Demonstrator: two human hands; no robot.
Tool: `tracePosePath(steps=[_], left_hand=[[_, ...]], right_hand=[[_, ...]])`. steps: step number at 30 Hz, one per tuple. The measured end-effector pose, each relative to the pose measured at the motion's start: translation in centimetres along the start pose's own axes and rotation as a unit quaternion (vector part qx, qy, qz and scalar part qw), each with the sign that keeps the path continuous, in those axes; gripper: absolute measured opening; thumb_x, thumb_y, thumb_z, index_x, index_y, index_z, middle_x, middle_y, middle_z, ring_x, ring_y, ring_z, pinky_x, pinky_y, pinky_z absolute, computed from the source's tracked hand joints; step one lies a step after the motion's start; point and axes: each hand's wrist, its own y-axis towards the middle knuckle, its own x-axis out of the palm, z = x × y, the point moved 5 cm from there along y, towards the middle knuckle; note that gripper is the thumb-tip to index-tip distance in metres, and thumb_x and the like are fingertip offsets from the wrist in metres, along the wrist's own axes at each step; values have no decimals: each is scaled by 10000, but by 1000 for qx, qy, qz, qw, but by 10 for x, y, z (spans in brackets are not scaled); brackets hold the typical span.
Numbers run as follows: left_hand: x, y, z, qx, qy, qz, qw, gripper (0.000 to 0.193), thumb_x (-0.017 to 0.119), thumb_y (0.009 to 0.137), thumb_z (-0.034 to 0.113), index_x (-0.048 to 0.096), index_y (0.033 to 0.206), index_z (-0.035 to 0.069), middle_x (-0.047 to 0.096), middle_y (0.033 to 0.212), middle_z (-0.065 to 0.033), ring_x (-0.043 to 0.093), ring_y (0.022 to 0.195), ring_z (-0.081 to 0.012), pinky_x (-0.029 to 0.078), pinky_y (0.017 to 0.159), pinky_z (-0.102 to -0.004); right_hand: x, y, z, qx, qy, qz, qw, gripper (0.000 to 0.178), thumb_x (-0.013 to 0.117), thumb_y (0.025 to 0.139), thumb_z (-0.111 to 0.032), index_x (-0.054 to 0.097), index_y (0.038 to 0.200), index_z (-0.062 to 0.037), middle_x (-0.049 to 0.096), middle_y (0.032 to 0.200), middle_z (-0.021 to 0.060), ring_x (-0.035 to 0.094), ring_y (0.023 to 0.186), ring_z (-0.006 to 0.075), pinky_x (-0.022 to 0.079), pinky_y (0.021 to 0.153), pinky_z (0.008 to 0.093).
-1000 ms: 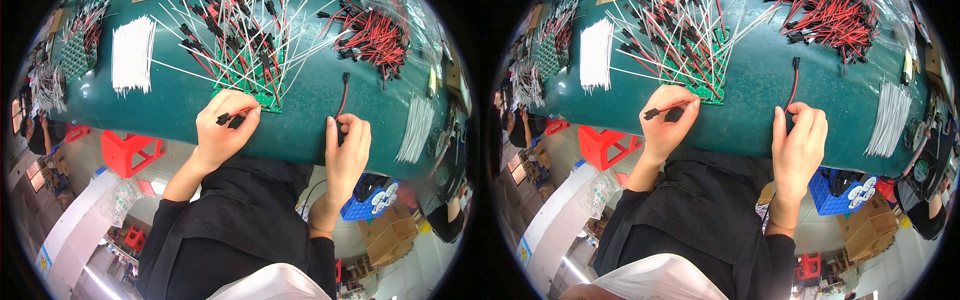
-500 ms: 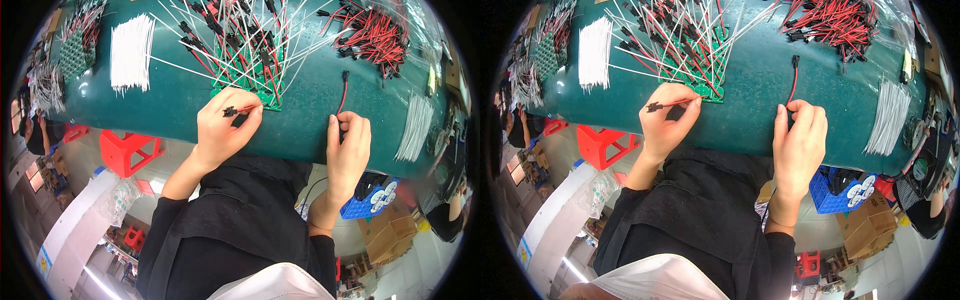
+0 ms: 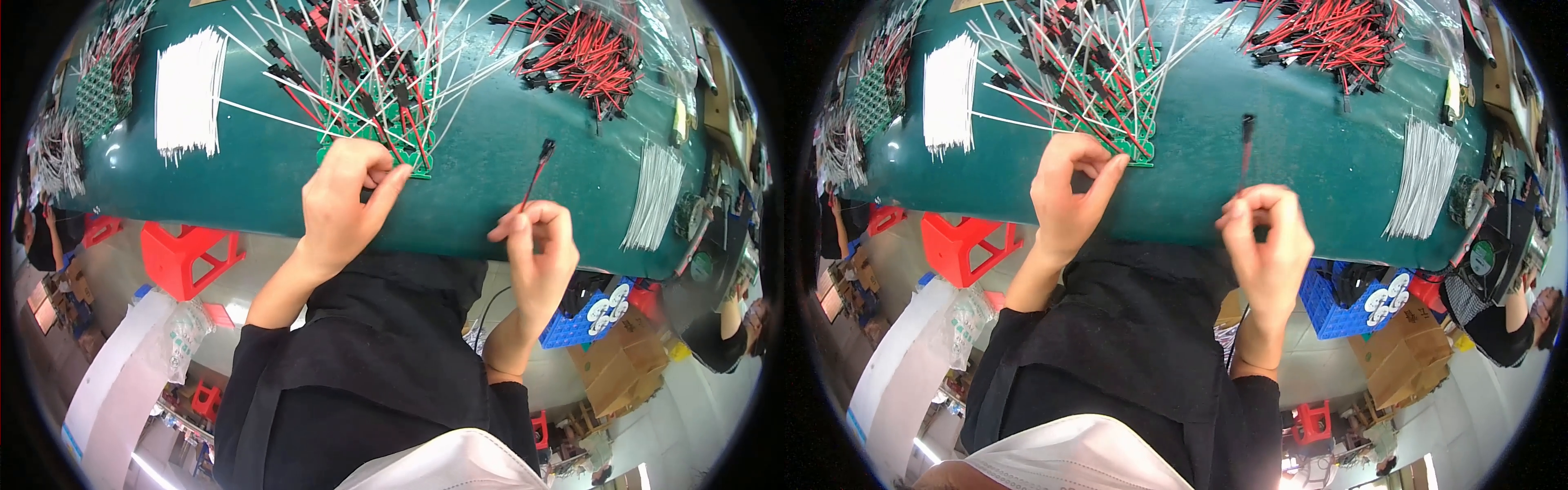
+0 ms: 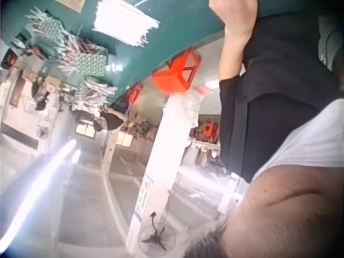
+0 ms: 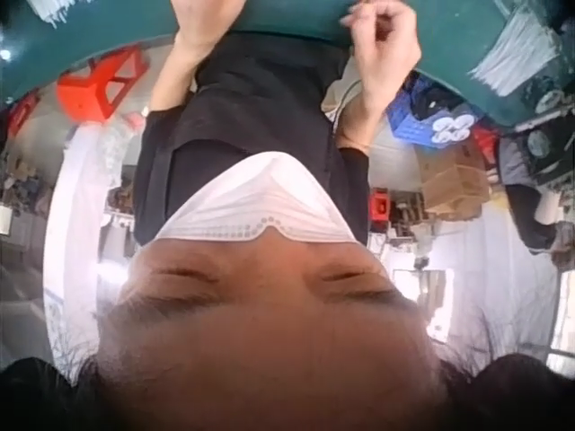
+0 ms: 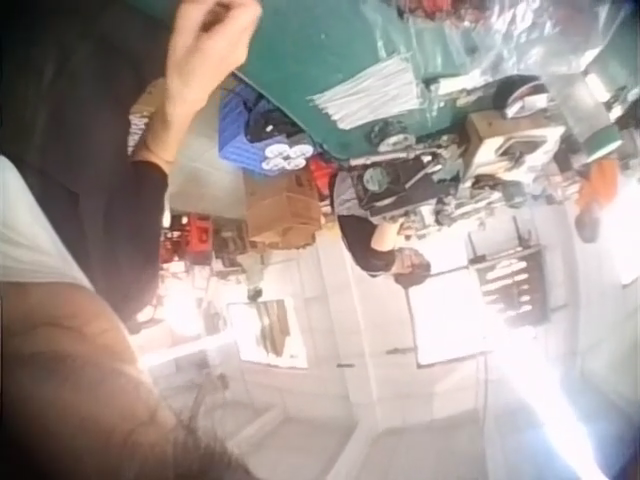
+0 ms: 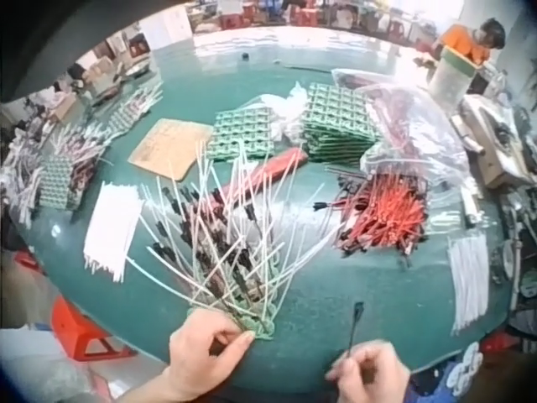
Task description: Recorder is assembling small electronic components by inserting LEDs and wires into green plastic housings at a factory workbench.
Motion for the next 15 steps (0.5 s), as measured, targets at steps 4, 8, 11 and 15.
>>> tracePosePath(steps=[4,8,11,15], left_hand=[[-3,-4,22,-97,-236,-123,959,309,803,764,34,662,1038,26,651,902,-65,623,708,-110,505,604,-239],[-12,-15,10,-136,-279,-128,942,236,747,826,15,668,1048,-1,663,965,-86,664,844,-132,547,735,-246],[-15,-17,6,-202,-401,-73,891,197,711,851,-9,659,1041,-24,652,1002,-99,670,900,-151,561,788,-263],[-16,-16,9,-161,-339,-86,923,169,686,866,-22,654,1031,-45,647,1012,-103,669,932,-167,563,803,-277]], right_hand=[[36,-10,-27,-154,-39,-129,979,175,696,815,28,553,899,-31,602,733,51,595,559,165,496,519,293],[61,-6,-42,-204,-18,-154,967,211,708,783,46,569,928,-17,599,779,88,591,610,221,480,541,323],[66,-6,-41,-238,-35,-113,964,230,707,777,54,591,965,-9,603,813,103,591,642,234,469,549,334],[73,-8,-48,-367,-144,-73,916,206,711,783,21,618,964,-13,636,861,114,629,705,235,490,593,325]])
